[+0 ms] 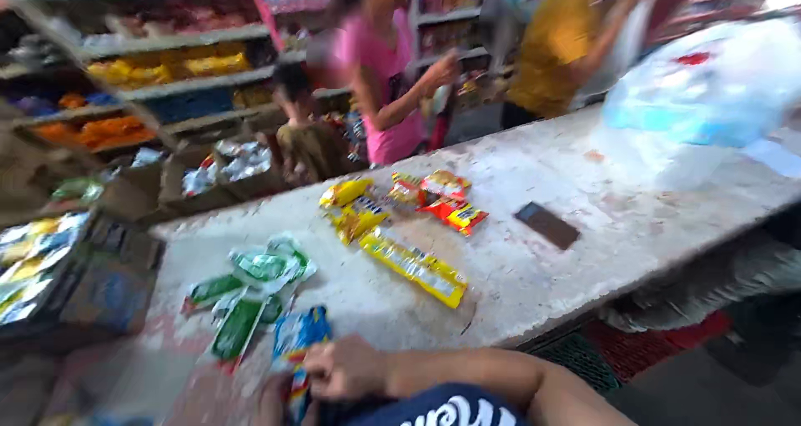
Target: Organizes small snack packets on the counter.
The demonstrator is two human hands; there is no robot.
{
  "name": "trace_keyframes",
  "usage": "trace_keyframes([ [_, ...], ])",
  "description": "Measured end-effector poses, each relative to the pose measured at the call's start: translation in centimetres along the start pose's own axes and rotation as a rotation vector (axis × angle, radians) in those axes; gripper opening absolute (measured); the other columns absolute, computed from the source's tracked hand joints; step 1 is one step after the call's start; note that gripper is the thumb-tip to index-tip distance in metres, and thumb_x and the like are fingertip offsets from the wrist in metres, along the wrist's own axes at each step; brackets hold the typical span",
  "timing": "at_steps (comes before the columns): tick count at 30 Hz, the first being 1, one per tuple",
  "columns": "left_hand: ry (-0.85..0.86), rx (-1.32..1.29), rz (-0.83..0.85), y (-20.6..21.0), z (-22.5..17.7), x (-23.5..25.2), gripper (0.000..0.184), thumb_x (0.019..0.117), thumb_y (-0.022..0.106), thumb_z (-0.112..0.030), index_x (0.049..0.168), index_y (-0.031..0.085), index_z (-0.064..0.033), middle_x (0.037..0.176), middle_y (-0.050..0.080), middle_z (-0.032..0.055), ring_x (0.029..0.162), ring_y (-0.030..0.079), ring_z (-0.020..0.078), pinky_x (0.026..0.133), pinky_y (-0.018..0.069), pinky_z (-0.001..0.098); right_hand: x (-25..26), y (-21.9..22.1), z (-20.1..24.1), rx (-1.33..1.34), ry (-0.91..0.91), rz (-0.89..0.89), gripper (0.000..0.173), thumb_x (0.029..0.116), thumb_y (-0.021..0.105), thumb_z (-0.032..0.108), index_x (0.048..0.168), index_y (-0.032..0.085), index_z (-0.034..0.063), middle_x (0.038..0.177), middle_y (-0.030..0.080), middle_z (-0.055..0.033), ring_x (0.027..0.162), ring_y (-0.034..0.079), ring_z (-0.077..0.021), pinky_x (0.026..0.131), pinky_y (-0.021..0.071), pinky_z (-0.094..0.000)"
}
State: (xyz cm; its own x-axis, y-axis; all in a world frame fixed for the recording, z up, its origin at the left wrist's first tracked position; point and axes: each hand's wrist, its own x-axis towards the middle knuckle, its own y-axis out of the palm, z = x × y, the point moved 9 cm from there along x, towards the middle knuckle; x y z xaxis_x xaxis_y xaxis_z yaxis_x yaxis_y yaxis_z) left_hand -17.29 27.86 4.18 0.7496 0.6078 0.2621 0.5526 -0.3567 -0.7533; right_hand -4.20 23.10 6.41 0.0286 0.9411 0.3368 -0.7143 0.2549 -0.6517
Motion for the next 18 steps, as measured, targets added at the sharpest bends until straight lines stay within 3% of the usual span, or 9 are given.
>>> trace_keyframes([
  [3, -0.070, 0.011, -0.038, -0.5, -1.6, 1.0, 0.055, 0.0770, 0.079, -0.023, 0.120, 0.063, 0.0071, 0.122, 0.064, 0.0273, 0.108, 0.066, 0.0389, 0.089, 0.0565, 0.0529, 0.0, -0.4, 0.6, 0.176, 0.022, 0.024, 0.014, 0.0905, 0.062, 0.009, 0.087, 0.070, -0.0025, 0.094, 0.070, -0.0175, 0.088, 0.070, -0.0306, 0.071, 0.0561, -0.0501],
  [5, -0.070, -0.004, -0.037, -0.1, -1.7, 1.1, 0.055, 0.0766, 0.079, -0.022, 0.121, 0.062, 0.0058, 0.128, 0.061, 0.0270, 0.110, 0.066, 0.0368, 0.086, 0.0581, 0.0505, 0.4, -0.7, 1.1, 0.298, 0.031, 0.019, 0.017, 0.0911, 0.059, 0.009, 0.083, 0.068, -0.0029, 0.090, 0.066, -0.0167, 0.085, 0.066, -0.0260, 0.071, 0.0528, -0.0426],
  [8, -0.065, -0.012, -0.001, 0.8, -2.4, 1.0, 0.069, 0.0722, 0.082, -0.013, 0.132, 0.056, 0.0087, 0.140, 0.053, 0.0316, 0.118, 0.064, 0.0421, 0.089, 0.0577, 0.0531, 1.1, -0.9, 0.6, 0.620, 0.079, -0.022, 0.016, 0.0897, 0.057, 0.004, 0.084, 0.067, -0.0065, 0.103, 0.068, -0.0150, 0.100, 0.064, -0.0139, 0.085, 0.0529, -0.0283],
  [9, -0.062, 0.014, -0.001, 0.9, -2.6, 1.0, 0.077, 0.0686, 0.085, -0.013, 0.136, 0.053, 0.0085, 0.144, 0.050, 0.0323, 0.120, 0.063, 0.0441, 0.089, 0.0577, 0.0546, 1.3, -1.0, 0.1, 0.738, 0.154, -0.012, 0.015, 0.0914, 0.055, 0.003, 0.088, 0.067, -0.0060, 0.106, 0.069, -0.0106, 0.096, 0.064, -0.0074, 0.082, 0.0536, -0.0242],
  [10, -0.055, 0.048, -0.005, 0.9, -2.5, 1.0, 0.089, 0.0645, 0.087, -0.015, 0.141, 0.049, 0.0074, 0.148, 0.047, 0.0321, 0.126, 0.058, 0.0463, 0.095, 0.0552, 0.0567, 1.4, -1.0, -0.6, 0.833, 0.255, -0.008, 0.014, 0.0931, 0.053, 0.002, 0.090, 0.066, -0.0019, 0.100, 0.070, -0.0036, 0.081, 0.063, -0.0013, 0.071, 0.0538, -0.0202],
  [12, -0.049, 0.128, -0.034, 0.8, -1.8, 0.7, 0.108, 0.0531, 0.091, -0.020, 0.147, 0.044, 0.0064, 0.151, 0.042, 0.0348, 0.137, 0.043, 0.0564, 0.105, 0.0424, 0.0691, 1.4, -1.6, -1.8, 0.945, 0.436, -0.001, 0.016, 0.0963, 0.047, 0.003, 0.090, 0.062, 0.0052, 0.089, 0.072, 0.0015, 0.065, 0.062, -0.0013, 0.058, 0.0517, -0.0201],
  [13, -0.064, 0.186, -0.036, 0.7, -1.4, 0.7, 0.114, 0.0490, 0.092, -0.020, 0.149, 0.043, 0.0042, 0.150, 0.043, 0.0341, 0.136, 0.043, 0.0581, 0.101, 0.0414, 0.0731, 1.4, -2.3, -2.4, 0.949, 0.496, -0.024, 0.018, 0.0968, 0.045, 0.003, 0.089, 0.060, 0.0065, 0.083, 0.071, 0.0020, 0.062, 0.061, -0.0023, 0.056, 0.0506, -0.0203],
  [15, -0.075, 0.263, 0.002, 0.7, -1.1, 0.7, 0.114, 0.0480, 0.094, -0.013, 0.150, 0.044, 0.0013, 0.143, 0.052, 0.0307, 0.128, 0.052, 0.0549, 0.093, 0.0479, 0.0711, 1.5, -4.0, -3.2, 0.894, 0.559, -0.093, 0.019, 0.0987, 0.043, 0.003, 0.088, 0.058, 0.0070, 0.075, 0.065, 0.0029, 0.060, 0.058, -0.0029, 0.056, 0.0487, -0.0201],
  [18, 0.119, 0.288, -0.093, 0.6, -2.7, 1.1, 0.089, 0.0523, 0.090, -0.011, 0.136, 0.060, -0.0013, 0.124, 0.066, 0.0249, 0.111, 0.064, 0.0480, 0.086, 0.0555, 0.0596, 2.0, -6.8, -3.7, 0.731, 0.485, -0.224, 0.016, 0.0985, 0.046, 0.004, 0.088, 0.057, 0.0060, 0.072, 0.059, 0.0035, 0.062, 0.054, -0.0023, 0.059, 0.0467, -0.0201],
])
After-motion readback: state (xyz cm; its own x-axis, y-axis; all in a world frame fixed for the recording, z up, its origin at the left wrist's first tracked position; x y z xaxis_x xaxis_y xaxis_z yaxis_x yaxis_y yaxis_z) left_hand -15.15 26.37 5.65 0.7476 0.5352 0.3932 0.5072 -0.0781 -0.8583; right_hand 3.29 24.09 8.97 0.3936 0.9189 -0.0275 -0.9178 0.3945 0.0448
